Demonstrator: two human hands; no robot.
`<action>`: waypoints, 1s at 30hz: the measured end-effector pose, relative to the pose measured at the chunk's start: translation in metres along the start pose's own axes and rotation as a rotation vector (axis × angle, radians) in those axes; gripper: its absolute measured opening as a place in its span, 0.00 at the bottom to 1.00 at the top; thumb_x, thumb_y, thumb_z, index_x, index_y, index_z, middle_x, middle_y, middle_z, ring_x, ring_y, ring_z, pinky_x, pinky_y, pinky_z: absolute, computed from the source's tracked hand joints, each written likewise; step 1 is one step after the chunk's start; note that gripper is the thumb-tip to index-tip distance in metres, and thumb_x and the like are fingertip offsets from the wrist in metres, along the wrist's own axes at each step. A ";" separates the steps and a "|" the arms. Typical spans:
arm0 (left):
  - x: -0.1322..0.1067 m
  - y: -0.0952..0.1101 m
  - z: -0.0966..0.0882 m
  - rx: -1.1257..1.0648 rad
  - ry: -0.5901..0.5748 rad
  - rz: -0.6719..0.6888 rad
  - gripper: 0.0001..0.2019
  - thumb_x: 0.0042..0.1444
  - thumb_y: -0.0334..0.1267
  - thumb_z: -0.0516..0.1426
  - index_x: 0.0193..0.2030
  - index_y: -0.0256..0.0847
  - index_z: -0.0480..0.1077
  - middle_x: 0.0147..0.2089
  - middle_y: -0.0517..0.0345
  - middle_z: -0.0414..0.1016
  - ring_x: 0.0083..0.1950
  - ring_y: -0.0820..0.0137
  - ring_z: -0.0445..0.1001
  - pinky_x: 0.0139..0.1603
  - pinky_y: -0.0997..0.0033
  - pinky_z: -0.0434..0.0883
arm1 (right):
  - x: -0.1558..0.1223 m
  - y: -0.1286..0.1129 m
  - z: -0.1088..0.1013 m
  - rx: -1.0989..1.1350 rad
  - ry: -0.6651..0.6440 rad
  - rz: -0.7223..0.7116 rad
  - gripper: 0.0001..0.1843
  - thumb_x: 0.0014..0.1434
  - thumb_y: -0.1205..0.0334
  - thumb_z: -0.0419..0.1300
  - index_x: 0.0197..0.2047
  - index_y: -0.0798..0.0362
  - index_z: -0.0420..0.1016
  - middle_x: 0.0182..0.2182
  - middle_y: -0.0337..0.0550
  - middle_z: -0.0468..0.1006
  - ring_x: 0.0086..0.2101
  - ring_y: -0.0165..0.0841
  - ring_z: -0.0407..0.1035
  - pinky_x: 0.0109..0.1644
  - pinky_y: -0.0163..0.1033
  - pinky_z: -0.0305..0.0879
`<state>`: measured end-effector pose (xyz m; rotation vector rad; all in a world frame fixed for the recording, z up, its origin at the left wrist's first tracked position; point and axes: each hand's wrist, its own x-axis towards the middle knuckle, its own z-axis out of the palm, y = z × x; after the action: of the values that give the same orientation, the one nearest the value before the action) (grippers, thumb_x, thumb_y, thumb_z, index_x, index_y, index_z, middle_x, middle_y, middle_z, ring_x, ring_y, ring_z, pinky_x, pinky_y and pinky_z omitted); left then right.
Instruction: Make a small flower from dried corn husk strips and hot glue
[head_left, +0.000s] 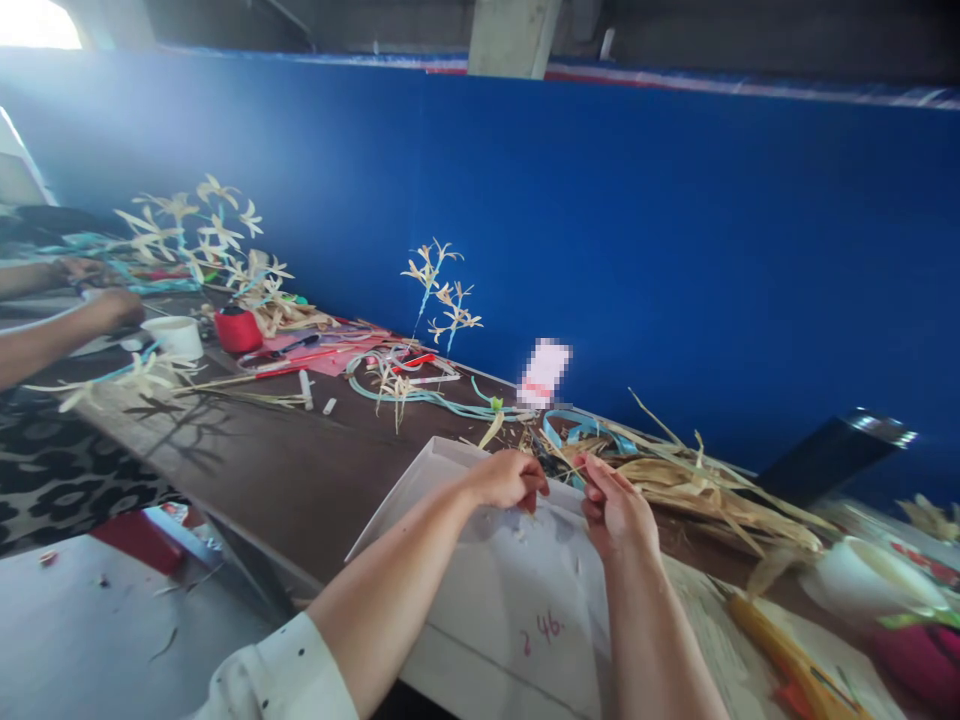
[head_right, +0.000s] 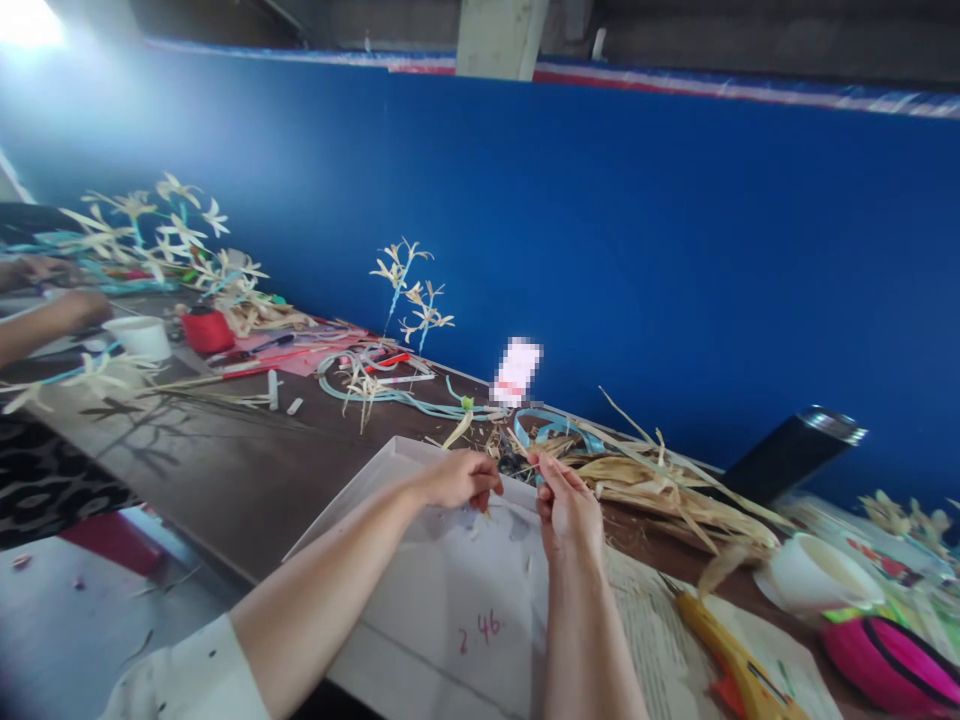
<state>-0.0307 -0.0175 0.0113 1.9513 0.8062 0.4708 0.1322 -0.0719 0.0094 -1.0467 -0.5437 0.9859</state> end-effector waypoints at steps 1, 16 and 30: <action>0.000 0.000 0.000 0.009 0.006 0.003 0.12 0.51 0.35 0.49 0.35 0.33 0.72 0.25 0.56 0.74 0.24 0.77 0.68 0.26 0.79 0.64 | 0.000 0.000 0.000 -0.006 0.011 -0.005 0.19 0.32 0.59 0.73 0.29 0.56 0.77 0.31 0.42 0.77 0.16 0.16 0.53 0.12 0.23 0.43; -0.003 0.004 -0.001 0.097 0.000 0.023 0.12 0.52 0.37 0.49 0.33 0.36 0.72 0.26 0.58 0.75 0.26 0.76 0.70 0.30 0.78 0.65 | -0.002 0.003 0.004 -0.014 0.127 -0.068 0.21 0.30 0.56 0.74 0.22 0.57 0.69 0.25 0.39 0.74 0.16 0.17 0.53 0.12 0.23 0.43; -0.001 0.003 -0.001 0.032 0.013 0.031 0.12 0.52 0.35 0.48 0.34 0.35 0.71 0.26 0.57 0.75 0.25 0.76 0.70 0.28 0.78 0.65 | 0.000 0.001 0.001 0.035 -0.046 0.027 0.24 0.45 0.41 0.64 0.35 0.54 0.74 0.39 0.46 0.77 0.19 0.20 0.60 0.15 0.25 0.54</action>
<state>-0.0310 -0.0190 0.0141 1.9947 0.7977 0.4926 0.1314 -0.0710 0.0087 -1.0041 -0.5495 1.0420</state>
